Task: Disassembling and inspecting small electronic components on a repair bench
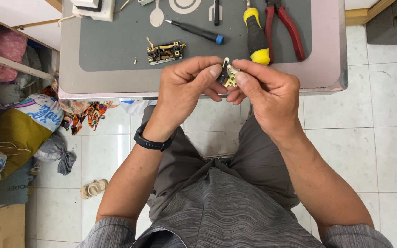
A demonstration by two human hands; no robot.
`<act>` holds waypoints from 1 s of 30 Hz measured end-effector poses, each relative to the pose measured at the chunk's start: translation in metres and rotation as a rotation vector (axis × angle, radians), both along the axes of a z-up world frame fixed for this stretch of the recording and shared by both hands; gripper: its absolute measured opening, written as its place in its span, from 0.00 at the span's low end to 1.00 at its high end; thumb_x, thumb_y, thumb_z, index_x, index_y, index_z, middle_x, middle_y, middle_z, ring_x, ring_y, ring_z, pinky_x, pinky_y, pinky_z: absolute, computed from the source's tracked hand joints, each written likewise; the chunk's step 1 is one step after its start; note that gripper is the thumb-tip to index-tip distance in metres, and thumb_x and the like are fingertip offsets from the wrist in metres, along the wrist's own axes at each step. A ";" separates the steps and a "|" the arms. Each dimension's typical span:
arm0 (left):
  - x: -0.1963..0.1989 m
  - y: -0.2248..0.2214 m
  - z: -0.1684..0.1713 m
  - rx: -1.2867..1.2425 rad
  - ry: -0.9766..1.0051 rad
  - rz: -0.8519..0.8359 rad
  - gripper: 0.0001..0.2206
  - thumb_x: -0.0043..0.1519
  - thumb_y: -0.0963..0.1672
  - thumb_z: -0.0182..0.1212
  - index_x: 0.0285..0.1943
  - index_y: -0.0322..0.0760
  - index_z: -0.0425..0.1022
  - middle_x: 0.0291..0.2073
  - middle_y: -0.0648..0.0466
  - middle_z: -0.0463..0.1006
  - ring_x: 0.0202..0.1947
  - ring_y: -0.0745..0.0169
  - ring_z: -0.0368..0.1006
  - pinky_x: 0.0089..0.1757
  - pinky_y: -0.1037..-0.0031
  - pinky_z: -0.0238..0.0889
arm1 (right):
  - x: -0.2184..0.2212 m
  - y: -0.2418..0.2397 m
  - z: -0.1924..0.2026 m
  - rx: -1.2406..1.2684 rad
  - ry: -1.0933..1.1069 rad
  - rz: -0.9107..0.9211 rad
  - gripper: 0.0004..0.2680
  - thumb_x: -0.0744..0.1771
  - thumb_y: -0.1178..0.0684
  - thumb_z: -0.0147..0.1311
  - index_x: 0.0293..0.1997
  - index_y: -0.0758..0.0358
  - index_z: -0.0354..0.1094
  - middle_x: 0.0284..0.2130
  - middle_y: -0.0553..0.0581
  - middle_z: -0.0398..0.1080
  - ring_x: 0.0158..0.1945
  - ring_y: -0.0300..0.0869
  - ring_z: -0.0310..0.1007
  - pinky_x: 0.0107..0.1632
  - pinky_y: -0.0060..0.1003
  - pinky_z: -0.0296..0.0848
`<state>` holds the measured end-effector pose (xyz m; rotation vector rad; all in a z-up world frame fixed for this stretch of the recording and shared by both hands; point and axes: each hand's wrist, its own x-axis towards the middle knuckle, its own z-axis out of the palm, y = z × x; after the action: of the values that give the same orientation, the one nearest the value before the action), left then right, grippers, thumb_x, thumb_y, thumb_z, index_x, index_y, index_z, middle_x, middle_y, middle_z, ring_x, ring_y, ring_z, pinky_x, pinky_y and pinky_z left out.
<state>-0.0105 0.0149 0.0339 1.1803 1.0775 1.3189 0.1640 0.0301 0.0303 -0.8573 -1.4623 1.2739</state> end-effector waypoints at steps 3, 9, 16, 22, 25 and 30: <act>0.001 -0.003 -0.001 -0.032 -0.002 -0.015 0.10 0.62 0.43 0.58 0.49 0.32 0.76 0.28 0.46 0.80 0.30 0.55 0.81 0.32 0.72 0.80 | 0.001 0.000 0.000 -0.003 0.001 -0.004 0.09 0.68 0.61 0.50 0.52 0.74 0.67 0.28 0.67 0.74 0.27 0.46 0.76 0.32 0.31 0.80; 0.001 -0.003 0.000 -0.081 -0.050 -0.043 0.11 0.63 0.42 0.56 0.50 0.31 0.75 0.30 0.42 0.81 0.32 0.53 0.82 0.33 0.71 0.80 | 0.002 0.000 0.001 -0.011 0.007 -0.004 0.09 0.68 0.61 0.49 0.52 0.75 0.67 0.27 0.67 0.73 0.26 0.46 0.76 0.32 0.31 0.79; -0.001 0.001 -0.013 -0.148 -0.208 -0.079 0.15 0.62 0.41 0.59 0.58 0.31 0.70 0.30 0.41 0.81 0.32 0.53 0.81 0.32 0.69 0.78 | 0.002 -0.001 0.003 -0.002 0.007 -0.005 0.09 0.68 0.61 0.49 0.51 0.75 0.67 0.27 0.67 0.73 0.26 0.46 0.76 0.31 0.31 0.79; -0.012 0.001 -0.021 -0.037 -0.160 -0.195 0.18 0.63 0.41 0.61 0.63 0.36 0.68 0.36 0.46 0.79 0.38 0.52 0.81 0.36 0.69 0.79 | 0.000 -0.001 -0.002 0.025 -0.014 -0.022 0.09 0.68 0.60 0.49 0.51 0.75 0.67 0.28 0.67 0.73 0.27 0.47 0.77 0.32 0.32 0.79; -0.013 0.001 -0.023 0.029 -0.142 -0.206 0.18 0.64 0.41 0.60 0.64 0.35 0.67 0.37 0.45 0.79 0.37 0.52 0.80 0.38 0.68 0.80 | -0.001 0.000 -0.008 0.006 -0.005 -0.014 0.09 0.69 0.60 0.49 0.52 0.74 0.67 0.28 0.67 0.73 0.28 0.47 0.76 0.33 0.32 0.79; -0.002 0.005 -0.047 0.127 -0.068 -0.117 0.16 0.67 0.40 0.54 0.66 0.37 0.65 0.36 0.47 0.79 0.35 0.57 0.80 0.35 0.70 0.80 | -0.003 0.007 -0.028 0.029 0.032 -0.016 0.09 0.69 0.61 0.48 0.53 0.77 0.66 0.30 0.71 0.72 0.30 0.47 0.76 0.32 0.35 0.79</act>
<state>-0.0128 0.0195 -0.0129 1.2632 0.8732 1.3420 0.1608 0.0374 0.0022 -0.8240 -1.4426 1.2467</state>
